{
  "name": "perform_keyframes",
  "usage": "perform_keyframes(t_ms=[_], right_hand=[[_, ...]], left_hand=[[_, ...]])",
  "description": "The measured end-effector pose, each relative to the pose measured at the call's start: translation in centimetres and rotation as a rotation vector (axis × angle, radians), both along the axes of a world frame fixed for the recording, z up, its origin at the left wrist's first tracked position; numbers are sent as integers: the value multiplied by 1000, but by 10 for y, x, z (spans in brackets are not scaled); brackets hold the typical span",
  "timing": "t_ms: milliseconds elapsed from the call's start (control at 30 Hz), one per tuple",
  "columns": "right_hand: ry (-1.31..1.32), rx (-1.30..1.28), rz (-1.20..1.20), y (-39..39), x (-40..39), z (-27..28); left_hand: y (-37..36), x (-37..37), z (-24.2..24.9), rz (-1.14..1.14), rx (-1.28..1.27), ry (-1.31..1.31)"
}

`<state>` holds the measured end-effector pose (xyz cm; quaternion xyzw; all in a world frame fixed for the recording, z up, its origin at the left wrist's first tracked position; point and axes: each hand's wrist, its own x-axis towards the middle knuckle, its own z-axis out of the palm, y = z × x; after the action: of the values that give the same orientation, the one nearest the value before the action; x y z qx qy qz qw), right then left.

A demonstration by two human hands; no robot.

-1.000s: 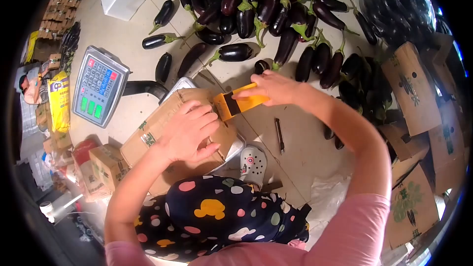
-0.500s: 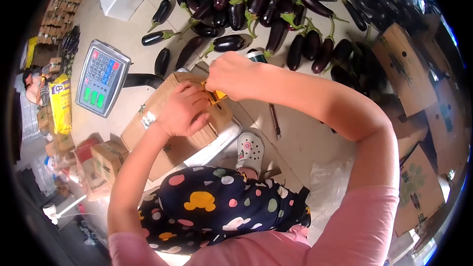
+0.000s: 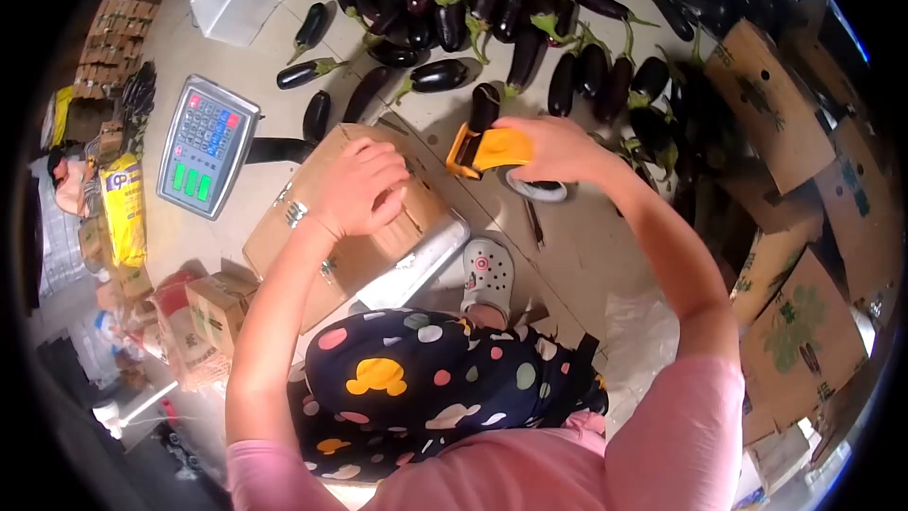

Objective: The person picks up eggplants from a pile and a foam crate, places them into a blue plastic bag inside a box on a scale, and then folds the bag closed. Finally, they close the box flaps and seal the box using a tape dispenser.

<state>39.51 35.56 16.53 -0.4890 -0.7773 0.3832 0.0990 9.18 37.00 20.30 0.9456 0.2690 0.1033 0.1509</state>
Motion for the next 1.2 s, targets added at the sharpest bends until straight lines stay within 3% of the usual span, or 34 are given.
perform_keyframes(t_ms=[100, 167, 200, 267, 300, 433, 533, 633, 700, 733, 767, 833, 900, 1033, 1100, 1200], right_hand=[[832, -480, -441, -45, 9, -3], [1112, -933, -466, -89, 6, -36], [1275, -1000, -460, -107, -12, -33], [1471, -1060, -452, -128, -55, -31], [1506, -1063, -452, -133, -72, -34], [1523, -904, -511, -115, -121, -26], [1450, -917, -578, -77, -132, -18], [1418, -882, -539, -26, -149, -14], [1406, -782, -379, -9, -156, 2], [1375, -775, -318, -2, -158, 5], [1339, -773, -257, 1, -156, 8], [1229, -734, -187, 2, -148, 32], [1225, -540, -116, 1, -148, 35], [1167, -700, -295, 9, -117, 24], [1146, -764, -471, 12, -102, 19], [1029, -777, -424, 9, -86, -8]], left_hand=[[2, -6, 9, 56, 53, -74], [12, -12, 18, 209, 150, -127], [17, -28, 9, 386, 197, -139], [18, -65, 6, 776, -136, -266], [12, -89, 5, 957, -348, -169], [-34, -139, 11, 1167, -414, 248], [-70, -146, 16, 1276, -467, 228], [-117, -157, 29, 1228, -528, 293], [-138, -178, 33, 1338, -858, 82], [-146, -193, 23, 1202, -537, -84], [-146, -195, 30, 1207, -300, -35], [-129, -169, 70, 1337, -512, -353], [-111, -140, 96, 1231, -563, -445], [-75, -118, 79, 982, -464, -485], [-55, -117, 67, 884, -403, -385], [-23, -106, 49, 758, -432, -346]])
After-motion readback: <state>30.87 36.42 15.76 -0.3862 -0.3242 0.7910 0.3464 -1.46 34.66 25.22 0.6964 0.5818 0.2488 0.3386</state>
